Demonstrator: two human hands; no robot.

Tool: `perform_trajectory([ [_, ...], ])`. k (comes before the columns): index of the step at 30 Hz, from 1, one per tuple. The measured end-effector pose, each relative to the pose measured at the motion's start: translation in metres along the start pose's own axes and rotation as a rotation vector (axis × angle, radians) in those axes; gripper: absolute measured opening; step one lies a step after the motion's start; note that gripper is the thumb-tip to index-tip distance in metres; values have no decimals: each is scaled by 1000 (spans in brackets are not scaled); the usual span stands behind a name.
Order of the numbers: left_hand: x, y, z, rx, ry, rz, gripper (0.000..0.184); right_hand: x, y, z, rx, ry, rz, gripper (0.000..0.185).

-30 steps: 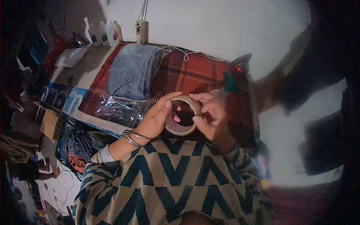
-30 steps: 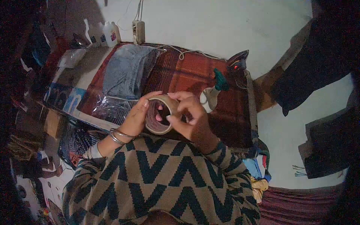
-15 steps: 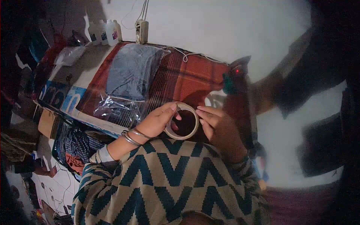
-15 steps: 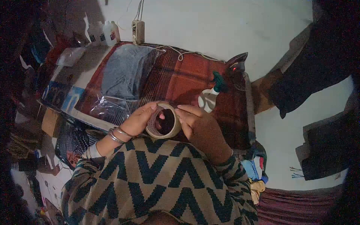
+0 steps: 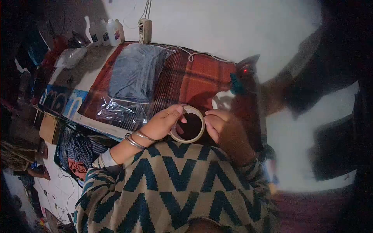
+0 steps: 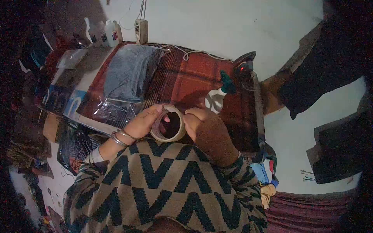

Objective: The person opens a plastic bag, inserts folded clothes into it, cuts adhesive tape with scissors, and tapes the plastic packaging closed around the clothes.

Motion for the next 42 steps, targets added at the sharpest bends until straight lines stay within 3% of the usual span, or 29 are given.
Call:
perform_trajectory([
  [6,3,0,1,98,63,22,45,-2,0,5,85,9,5,18],
  [8,3,0,8,194,-151,38,44,-12,-7,2,114,22,-10,21],
  [10,10,5,20,221,-311,-24,44,-11,-20,0,203,7,-292,23],
  [11,13,6,24,245,-474,-86,43,-12,-21,-4,203,7,-291,23],
  [13,19,2,24,261,-417,-93,46,-14,-18,-27,-38,376,-258,21],
  [14,17,2,25,237,-427,-76,47,-15,-16,-23,-42,374,-261,21],
  [16,11,2,21,189,-395,-65,49,-29,-9,-24,-322,654,-156,24],
  [20,15,6,25,180,-341,-4,47,-26,2,-18,-290,563,-60,26],
  [22,15,5,23,190,-281,-19,46,-17,6,-10,-76,349,-115,23],
  [28,17,3,20,194,-143,-22,46,-16,6,-5,-56,233,-93,16],
  [31,11,1,23,246,-274,1,48,-12,8,0,-49,185,-67,13],
  [35,8,-1,35,338,-297,41,51,-11,9,-2,-6,300,6,13],
  [37,6,-2,26,225,-48,46,53,-16,9,-5,-24,440,67,12],
  [42,5,-4,27,268,-80,30,55,-17,9,-7,-49,557,155,9],
])
Point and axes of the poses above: each hand's wrist, its own y-axis towards the middle knuckle, its own x-axis out of the back of the hand, z = x × y, the point moved 6 cm from there along y, towards the middle knuckle, and after that the axes turned 14 degrees about -y, right-handed, at the moved point
